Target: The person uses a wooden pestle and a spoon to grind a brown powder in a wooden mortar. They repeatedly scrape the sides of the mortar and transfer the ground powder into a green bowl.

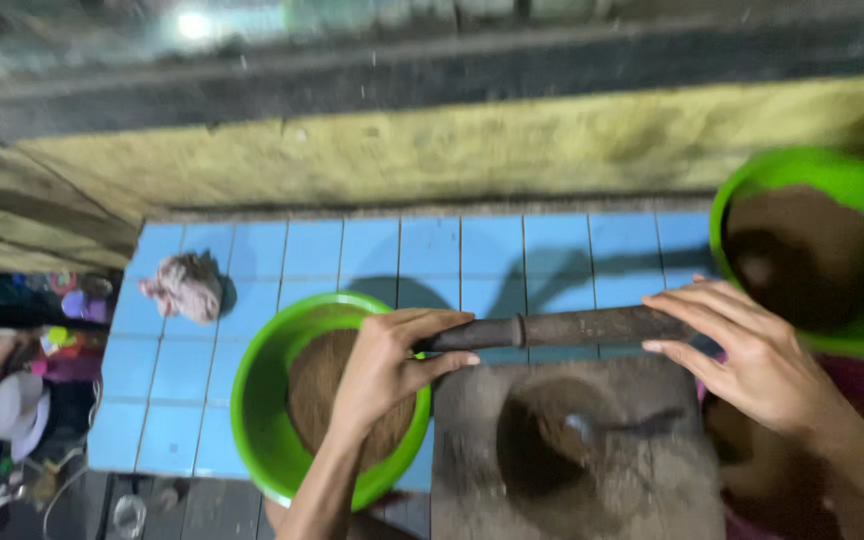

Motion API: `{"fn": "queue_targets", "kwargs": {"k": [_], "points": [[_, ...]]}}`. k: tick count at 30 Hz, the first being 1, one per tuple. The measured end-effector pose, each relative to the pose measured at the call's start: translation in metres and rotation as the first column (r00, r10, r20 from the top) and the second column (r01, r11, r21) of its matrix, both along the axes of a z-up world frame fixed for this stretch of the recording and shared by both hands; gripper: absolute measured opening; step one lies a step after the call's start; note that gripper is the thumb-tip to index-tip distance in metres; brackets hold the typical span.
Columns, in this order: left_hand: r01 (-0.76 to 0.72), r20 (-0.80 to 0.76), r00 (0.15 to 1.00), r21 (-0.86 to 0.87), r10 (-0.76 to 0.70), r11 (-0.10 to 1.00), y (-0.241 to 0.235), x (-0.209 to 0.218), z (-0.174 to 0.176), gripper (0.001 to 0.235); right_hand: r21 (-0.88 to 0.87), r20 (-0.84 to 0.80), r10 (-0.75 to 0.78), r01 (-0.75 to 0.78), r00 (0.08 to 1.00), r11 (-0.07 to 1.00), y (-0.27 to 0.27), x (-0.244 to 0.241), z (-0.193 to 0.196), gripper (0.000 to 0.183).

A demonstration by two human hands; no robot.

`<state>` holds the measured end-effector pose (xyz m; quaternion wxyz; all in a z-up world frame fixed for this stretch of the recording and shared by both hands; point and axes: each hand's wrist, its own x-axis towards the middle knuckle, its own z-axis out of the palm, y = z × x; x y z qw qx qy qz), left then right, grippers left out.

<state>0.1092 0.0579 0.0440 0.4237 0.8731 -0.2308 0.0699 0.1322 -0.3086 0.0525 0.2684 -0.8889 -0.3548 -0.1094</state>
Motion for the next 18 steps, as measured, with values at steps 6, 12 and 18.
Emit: {"fn": "queue_targets", "kwargs": {"k": [6,12,18], "points": [[0.044,-0.054,0.998,0.112,-0.038,0.993,-0.027,0.072,-0.033,0.040,-0.067,0.063,-0.085,0.089,0.994,0.994,-0.025,0.056,-0.041,0.046],[0.023,-0.128,0.992,0.260,0.011,0.965,-0.046,0.124,-0.106,0.034,-0.246,-0.105,-0.202,0.171,0.974,0.954,-0.038,0.094,-0.117,0.046],[0.004,-0.189,0.978,0.455,0.092,0.890,-0.060,0.149,-0.192,0.035,-0.403,-0.068,-0.192,0.149,0.979,0.903,-0.038,0.110,-0.175,0.041]]}}
